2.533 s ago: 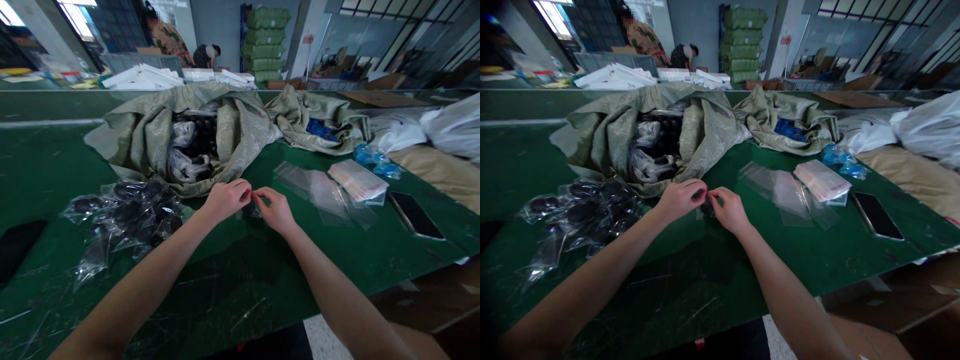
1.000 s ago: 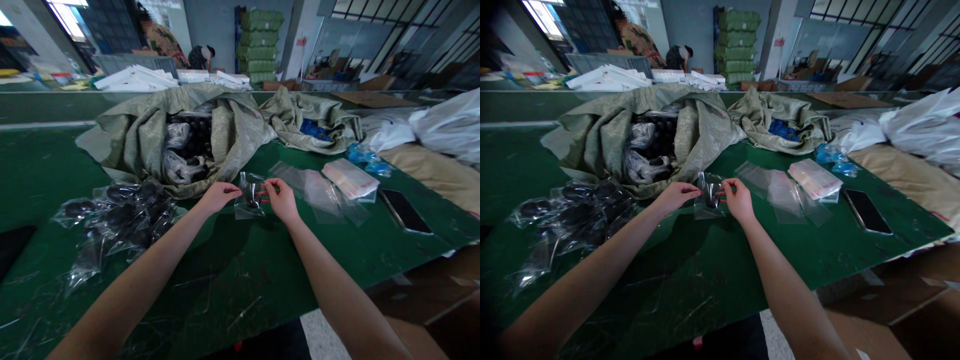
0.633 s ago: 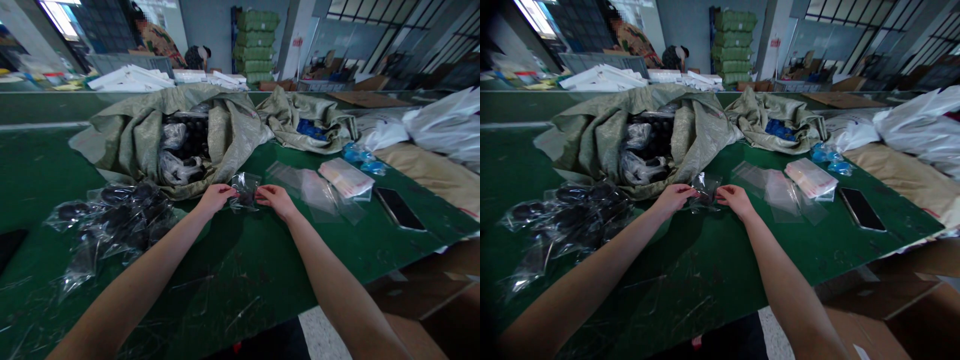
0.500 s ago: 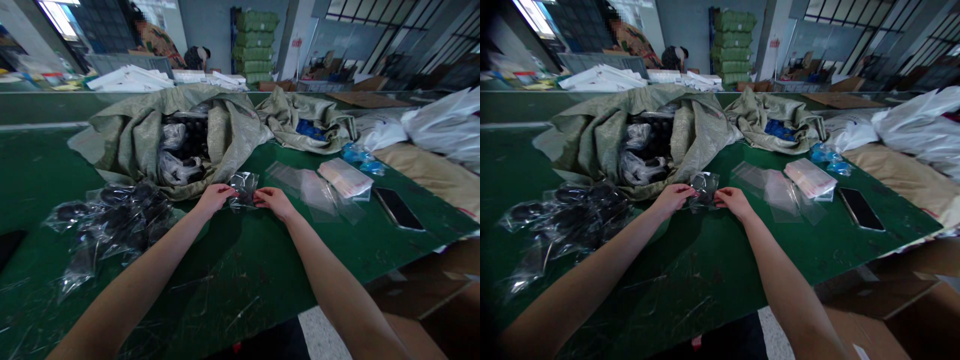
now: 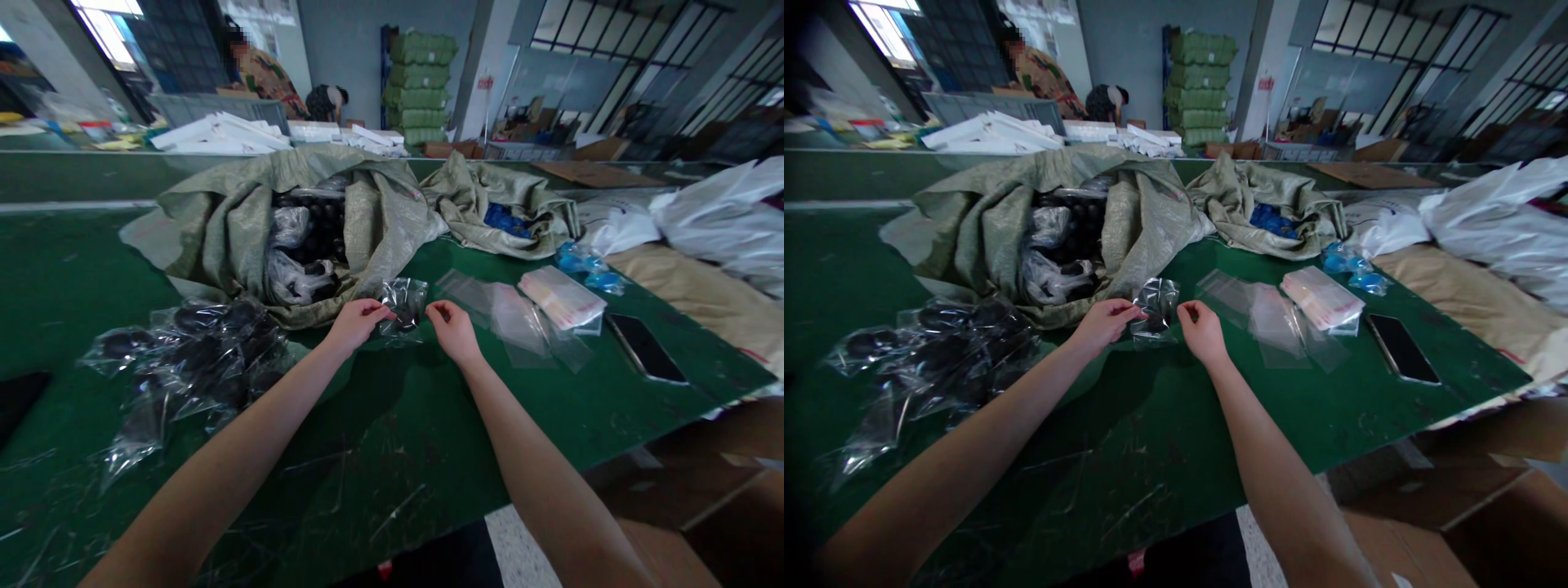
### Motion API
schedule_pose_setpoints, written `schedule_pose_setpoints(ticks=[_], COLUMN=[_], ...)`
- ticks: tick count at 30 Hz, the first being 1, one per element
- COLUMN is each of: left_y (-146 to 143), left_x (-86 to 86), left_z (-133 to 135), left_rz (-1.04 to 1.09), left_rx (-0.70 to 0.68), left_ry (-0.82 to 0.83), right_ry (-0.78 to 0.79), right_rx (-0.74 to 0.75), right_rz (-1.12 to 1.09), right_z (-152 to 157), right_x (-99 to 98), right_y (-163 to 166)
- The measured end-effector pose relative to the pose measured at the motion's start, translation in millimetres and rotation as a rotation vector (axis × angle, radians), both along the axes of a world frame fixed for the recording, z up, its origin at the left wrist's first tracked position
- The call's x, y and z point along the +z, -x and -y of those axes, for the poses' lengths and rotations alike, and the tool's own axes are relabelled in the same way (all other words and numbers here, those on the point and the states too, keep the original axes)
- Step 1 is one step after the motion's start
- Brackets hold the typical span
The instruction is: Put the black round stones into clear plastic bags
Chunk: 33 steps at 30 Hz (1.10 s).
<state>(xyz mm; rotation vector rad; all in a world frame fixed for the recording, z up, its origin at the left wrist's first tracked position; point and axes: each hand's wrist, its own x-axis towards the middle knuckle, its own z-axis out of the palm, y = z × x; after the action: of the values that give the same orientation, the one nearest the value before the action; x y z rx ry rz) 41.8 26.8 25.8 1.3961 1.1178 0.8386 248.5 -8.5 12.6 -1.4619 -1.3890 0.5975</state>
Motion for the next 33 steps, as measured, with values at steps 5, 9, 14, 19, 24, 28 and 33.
schedule_pose_setpoints(ticks=[5, 9, 14, 19, 24, 28, 33], left_y=[1, 2, 2, 1, -2, -5, -7], left_x=[5.7, 10.0, 15.3, 17.7, 16.0, 16.1, 20.4], left_z=[0, 0, 2, 4, 5, 8, 11], left_rz=[-0.008, 0.001, 0.033, 0.081, 0.227, 0.377, 0.421], left_rx=[0.013, 0.006, 0.019, 0.027, 0.051, 0.022, 0.046], left_ry=[-0.02, -0.046, -0.048, -0.005, 0.068, 0.108, 0.119], right_ry=[0.135, 0.145, 0.139, -0.081, -0.354, -0.425, -0.398], right_rx=[0.066, 0.083, 0.103, 0.021, -0.023, 0.032, 0.062], right_rz=[-0.174, -0.255, -0.297, -0.005, 0.435, 0.594, 0.637], right_z=[-2, -4, -5, 4, 25, 33, 33], right_x=[-9.4, -13.2, -13.7, 3.2, 44.9, 69.1, 80.2], right_y=[2, 6, 9, 12, 21, 30, 32])
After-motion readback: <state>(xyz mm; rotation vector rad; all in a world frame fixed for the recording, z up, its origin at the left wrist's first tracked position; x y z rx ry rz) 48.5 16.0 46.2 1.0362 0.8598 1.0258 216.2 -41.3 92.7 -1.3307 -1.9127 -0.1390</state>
